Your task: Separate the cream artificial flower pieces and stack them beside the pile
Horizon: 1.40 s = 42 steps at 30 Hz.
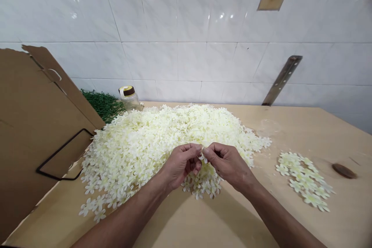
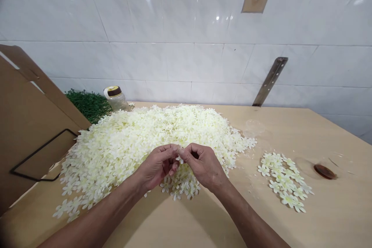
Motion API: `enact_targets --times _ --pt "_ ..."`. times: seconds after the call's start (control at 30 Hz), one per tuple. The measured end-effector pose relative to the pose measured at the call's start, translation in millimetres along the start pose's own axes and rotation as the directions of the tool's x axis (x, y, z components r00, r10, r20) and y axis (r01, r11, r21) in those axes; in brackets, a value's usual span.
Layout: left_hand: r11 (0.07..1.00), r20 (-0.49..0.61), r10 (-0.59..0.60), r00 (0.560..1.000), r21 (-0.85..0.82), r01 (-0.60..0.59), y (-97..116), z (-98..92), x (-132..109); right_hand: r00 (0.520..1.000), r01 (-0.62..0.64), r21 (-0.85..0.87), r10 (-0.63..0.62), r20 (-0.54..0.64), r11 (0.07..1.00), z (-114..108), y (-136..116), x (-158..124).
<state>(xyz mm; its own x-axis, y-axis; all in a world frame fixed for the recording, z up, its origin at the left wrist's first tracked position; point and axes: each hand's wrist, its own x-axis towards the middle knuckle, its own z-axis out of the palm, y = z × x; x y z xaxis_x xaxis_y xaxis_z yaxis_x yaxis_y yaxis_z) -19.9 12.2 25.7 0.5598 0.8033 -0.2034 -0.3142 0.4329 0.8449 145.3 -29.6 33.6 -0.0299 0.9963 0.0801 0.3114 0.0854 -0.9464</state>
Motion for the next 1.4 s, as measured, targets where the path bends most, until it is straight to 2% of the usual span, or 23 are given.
enact_targets --times 0.2,0.37,0.57,0.7,0.8,0.93,1.1,1.23,1.4 --pt "0.998 0.026 0.059 0.998 -0.031 -0.058 8 0.3 -2 0.999 -0.039 0.054 0.040 -0.018 0.998 -1 2 0" --pt "0.995 -0.008 0.089 0.996 -0.054 -0.090 8 -2.9 0 0.997 -0.076 0.155 0.079 -0.012 0.985 -1 -4 0" --pt "0.989 -0.060 0.132 0.989 -0.065 -0.136 6 -10.1 6 0.997 -0.079 0.240 0.075 0.026 0.968 -5 -3 -1" --pt "0.984 -0.101 0.150 0.984 -0.086 -0.159 8 -12.1 7 0.998 -0.065 0.264 0.065 0.009 0.962 -7 -1 -1" --pt "0.981 -0.121 0.164 0.979 -0.088 -0.175 11 -12.4 7 0.995 -0.053 0.202 0.069 -0.070 0.978 -7 -2 0" --pt "0.976 -0.152 0.186 0.971 -0.083 -0.200 14 -11.9 8 0.972 -0.034 -0.028 0.026 -0.232 0.999 -6 1 4" --pt "0.979 -0.134 0.204 0.970 0.032 -0.202 8 -8.4 6 0.949 0.008 -0.191 -0.067 -0.309 0.982 -8 5 10" --pt "0.964 -0.122 0.249 0.961 0.125 -0.234 5 -4.2 3 0.961 0.028 -0.215 -0.085 -0.263 0.976 -9 0 6" --pt "0.950 -0.130 0.280 0.951 0.178 -0.255 4 -0.2 0 0.996 0.027 -0.049 -0.031 -0.085 0.998 -4 -8 1"
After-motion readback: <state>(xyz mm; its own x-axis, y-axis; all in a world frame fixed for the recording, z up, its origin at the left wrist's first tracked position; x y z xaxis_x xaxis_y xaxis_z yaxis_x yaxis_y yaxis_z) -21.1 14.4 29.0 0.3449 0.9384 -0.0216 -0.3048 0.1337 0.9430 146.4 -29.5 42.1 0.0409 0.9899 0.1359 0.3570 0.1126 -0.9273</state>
